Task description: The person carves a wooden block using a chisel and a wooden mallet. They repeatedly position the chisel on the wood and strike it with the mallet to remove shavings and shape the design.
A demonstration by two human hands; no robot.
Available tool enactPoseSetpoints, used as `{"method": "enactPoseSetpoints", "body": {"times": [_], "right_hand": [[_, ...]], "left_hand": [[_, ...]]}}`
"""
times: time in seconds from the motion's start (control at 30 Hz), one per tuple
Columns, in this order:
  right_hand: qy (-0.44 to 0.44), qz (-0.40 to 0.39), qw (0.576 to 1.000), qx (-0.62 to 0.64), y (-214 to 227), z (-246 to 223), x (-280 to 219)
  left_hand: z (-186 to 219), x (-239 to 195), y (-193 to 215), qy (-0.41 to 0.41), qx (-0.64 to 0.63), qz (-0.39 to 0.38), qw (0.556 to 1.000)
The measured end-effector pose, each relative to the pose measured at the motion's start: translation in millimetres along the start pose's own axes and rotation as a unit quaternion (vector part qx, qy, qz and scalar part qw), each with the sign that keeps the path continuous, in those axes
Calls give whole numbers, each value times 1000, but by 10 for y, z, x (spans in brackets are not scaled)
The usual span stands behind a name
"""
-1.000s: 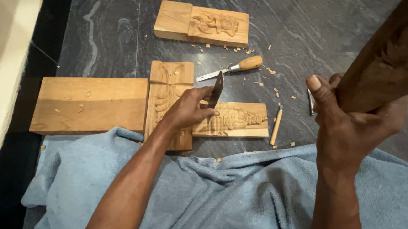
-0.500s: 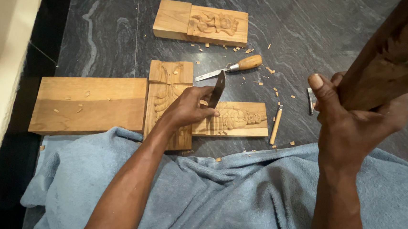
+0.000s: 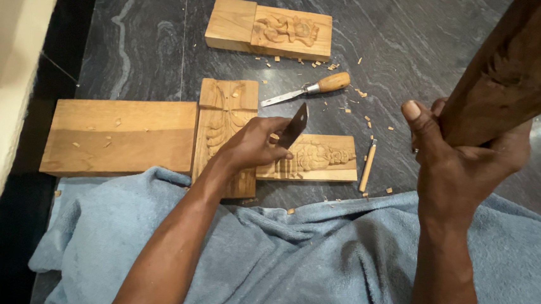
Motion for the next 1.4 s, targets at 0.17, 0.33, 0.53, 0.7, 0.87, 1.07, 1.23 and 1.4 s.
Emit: {"method": "enactPoseSetpoints", "body": {"times": [0.17, 0.33, 0.53, 0.7, 0.87, 1.07, 1.23, 1.4], "right_hand": [[-14, 7, 1000, 14, 4, -14, 15], [23, 6, 1000, -8, 122, -6, 16], [-78, -28, 994, -67, 29, 401, -154], [53, -218, 902, -370, -167, 559, -298], [100, -70, 964, -235, 216, 249, -22], [35, -15, 990, -134, 225, 51, -14], [-9, -22, 998, -53, 142, 56, -91], [-4, -32, 999, -37, 184, 126, -93]], "left_hand": [[9, -17, -20, -85, 21, 10, 996], [-9, -50, -41, -121, 22, 24, 992], [-43, -48, -44, -101, 68, 20, 992], [-96, -165, -66, -93, 30, 32, 995], [-142, -138, -59, -98, -106, 63, 988], [-242, -45, 37, -50, -316, 91, 943], [-219, -29, -50, 25, -164, 49, 985], [-95, -16, -19, -2, -27, 34, 999]]}}
Point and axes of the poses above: each hand's wrist, its own x-axis towards the middle knuckle, its own y-axis out of the back of the hand, z = x × y, the point moved 4 cm from there along x, towards the middle knuckle, and after that the axes turned 5 degrees about z, right-handed, at the moved point
